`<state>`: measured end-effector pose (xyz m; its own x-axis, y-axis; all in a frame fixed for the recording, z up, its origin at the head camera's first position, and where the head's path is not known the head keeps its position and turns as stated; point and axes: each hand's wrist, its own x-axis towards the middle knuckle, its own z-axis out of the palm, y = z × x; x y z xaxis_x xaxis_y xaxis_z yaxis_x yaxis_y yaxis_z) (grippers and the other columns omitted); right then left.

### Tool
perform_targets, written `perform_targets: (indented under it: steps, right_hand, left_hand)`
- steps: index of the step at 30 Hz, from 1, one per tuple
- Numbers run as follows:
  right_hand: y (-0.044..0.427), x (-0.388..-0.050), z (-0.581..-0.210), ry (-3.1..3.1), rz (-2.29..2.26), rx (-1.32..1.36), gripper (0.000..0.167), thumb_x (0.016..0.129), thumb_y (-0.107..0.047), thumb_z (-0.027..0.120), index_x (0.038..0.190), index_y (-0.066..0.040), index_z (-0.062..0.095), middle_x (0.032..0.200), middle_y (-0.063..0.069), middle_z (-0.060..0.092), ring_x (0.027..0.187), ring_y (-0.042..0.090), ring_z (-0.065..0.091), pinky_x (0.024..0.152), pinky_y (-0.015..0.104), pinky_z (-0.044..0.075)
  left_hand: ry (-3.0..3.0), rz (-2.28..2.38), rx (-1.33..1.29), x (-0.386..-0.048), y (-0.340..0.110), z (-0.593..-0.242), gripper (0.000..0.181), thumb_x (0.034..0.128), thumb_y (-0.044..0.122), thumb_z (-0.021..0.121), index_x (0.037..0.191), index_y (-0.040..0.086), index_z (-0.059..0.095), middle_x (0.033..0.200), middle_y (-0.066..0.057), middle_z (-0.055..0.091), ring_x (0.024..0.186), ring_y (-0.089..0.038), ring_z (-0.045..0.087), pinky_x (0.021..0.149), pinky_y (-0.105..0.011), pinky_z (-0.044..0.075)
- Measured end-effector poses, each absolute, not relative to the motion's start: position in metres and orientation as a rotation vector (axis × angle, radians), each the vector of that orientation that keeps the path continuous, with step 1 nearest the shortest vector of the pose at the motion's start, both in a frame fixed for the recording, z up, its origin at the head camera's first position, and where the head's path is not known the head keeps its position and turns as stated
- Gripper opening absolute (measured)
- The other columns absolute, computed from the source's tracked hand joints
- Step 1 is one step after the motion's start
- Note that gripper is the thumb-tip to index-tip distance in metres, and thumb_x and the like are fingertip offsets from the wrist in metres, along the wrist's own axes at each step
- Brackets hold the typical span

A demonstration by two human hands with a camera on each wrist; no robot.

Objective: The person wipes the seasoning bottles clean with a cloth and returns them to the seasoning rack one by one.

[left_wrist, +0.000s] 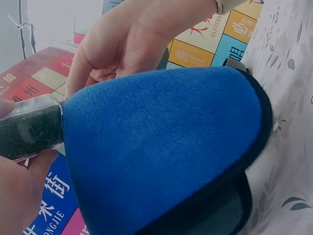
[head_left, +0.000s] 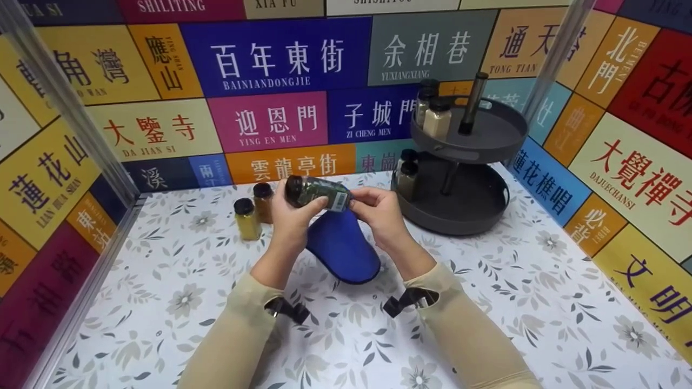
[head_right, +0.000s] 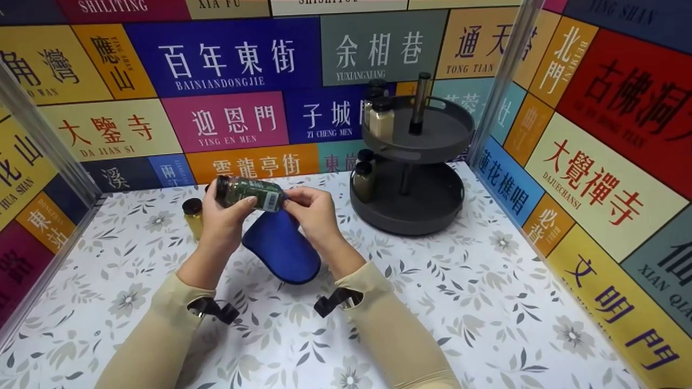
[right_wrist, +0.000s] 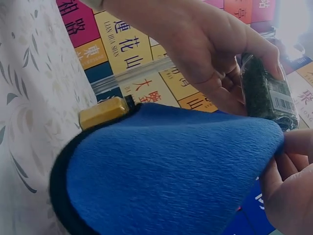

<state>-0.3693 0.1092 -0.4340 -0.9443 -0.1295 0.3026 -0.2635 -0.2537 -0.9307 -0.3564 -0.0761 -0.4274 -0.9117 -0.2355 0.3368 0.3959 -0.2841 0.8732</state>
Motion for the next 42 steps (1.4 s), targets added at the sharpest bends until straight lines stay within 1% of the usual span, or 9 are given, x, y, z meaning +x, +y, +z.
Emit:
perform_targets:
  steps: [3,7,14,20,25,31,37,42]
  right_hand:
    - [0.111,-0.369,-0.433,-1.925,2.356,0.548,0.017,0.092,0.01,0.07,0.103,0.001,0.079,0.089,-0.002,0.079,0.079,0.009,0.074,0.072,0.024,0.062]
    - [0.115,-0.368,-0.427,-1.924,2.399,0.585,0.021,0.092,0.012,0.068,0.103,-0.001,0.08,0.088,-0.002,0.078,0.077,0.009,0.073,0.073,0.023,0.062]
    - [0.116,-0.368,-0.422,-1.786,2.438,0.484,0.024,0.092,0.015,0.067,0.099,-0.004,0.081,0.087,0.0,0.077,0.076,0.009,0.071,0.07,0.022,0.06]
    - [0.108,-0.37,-0.428,-1.718,2.385,0.377,0.02,0.093,0.014,0.067,0.1,0.0,0.079,0.088,0.001,0.077,0.077,0.009,0.07,0.067,0.02,0.057]
    - [0.102,-0.372,-0.436,-1.786,2.37,0.394,0.018,0.093,0.014,0.068,0.103,0.003,0.078,0.088,-0.001,0.079,0.077,0.009,0.072,0.066,0.021,0.058]
    - [0.103,-0.371,-0.438,-1.868,2.383,0.44,0.018,0.091,0.013,0.07,0.098,-0.001,0.078,0.086,-0.001,0.078,0.077,0.009,0.073,0.068,0.023,0.06]
    - [0.11,-0.373,-0.436,-1.799,2.493,0.433,0.025,0.092,0.015,0.066,0.096,-0.006,0.079,0.087,0.001,0.076,0.074,0.009,0.071,0.068,0.022,0.059]
    - [0.113,-0.378,-0.437,-1.678,2.665,0.377,0.029,0.094,0.012,0.059,0.092,-0.011,0.077,0.088,0.002,0.074,0.075,0.011,0.071,0.068,0.022,0.059]
  left_hand:
    - [-1.56,-2.252,-0.172,-0.357,-0.078,-0.424,0.056,0.075,-0.013,0.081,0.125,-0.006,0.057,0.119,-0.016,0.063,0.107,-0.022,0.063,0.088,-0.025,0.06]
    - [-1.55,-2.256,-0.154,-0.358,-0.081,-0.422,0.056,0.0752,-0.014,0.081,0.125,-0.006,0.057,0.118,-0.015,0.063,0.108,-0.022,0.063,0.089,-0.025,0.06]
    - [-1.584,-2.262,-0.16,-0.359,-0.082,-0.425,0.053,0.0759,-0.014,0.08,0.123,-0.005,0.058,0.117,-0.015,0.063,0.106,-0.022,0.064,0.088,-0.025,0.06]
    - [-1.674,-2.228,-0.207,-0.355,-0.079,-0.427,0.052,0.0751,-0.01,0.084,0.12,-0.003,0.058,0.115,-0.012,0.063,0.106,-0.021,0.064,0.089,-0.025,0.059]
    - [-1.65,-2.218,-0.185,-0.355,-0.079,-0.428,0.051,0.0745,-0.01,0.083,0.119,-0.003,0.059,0.111,-0.011,0.064,0.102,-0.019,0.065,0.088,-0.025,0.059]
    - [-1.616,-2.22,-0.159,-0.357,-0.079,-0.425,0.052,0.0733,-0.011,0.082,0.12,-0.005,0.06,0.111,-0.014,0.065,0.1,-0.02,0.064,0.081,-0.026,0.062]
    - [-1.693,-2.141,-0.112,-0.364,-0.083,-0.429,0.051,0.0736,-0.007,0.084,0.119,-0.003,0.061,0.113,-0.016,0.066,0.102,-0.022,0.064,0.085,-0.025,0.06]
    - [-1.834,-1.978,0.03,-0.37,-0.087,-0.434,0.048,0.0716,0.001,0.088,0.112,0.002,0.061,0.107,-0.011,0.065,0.1,-0.02,0.063,0.084,-0.025,0.057]
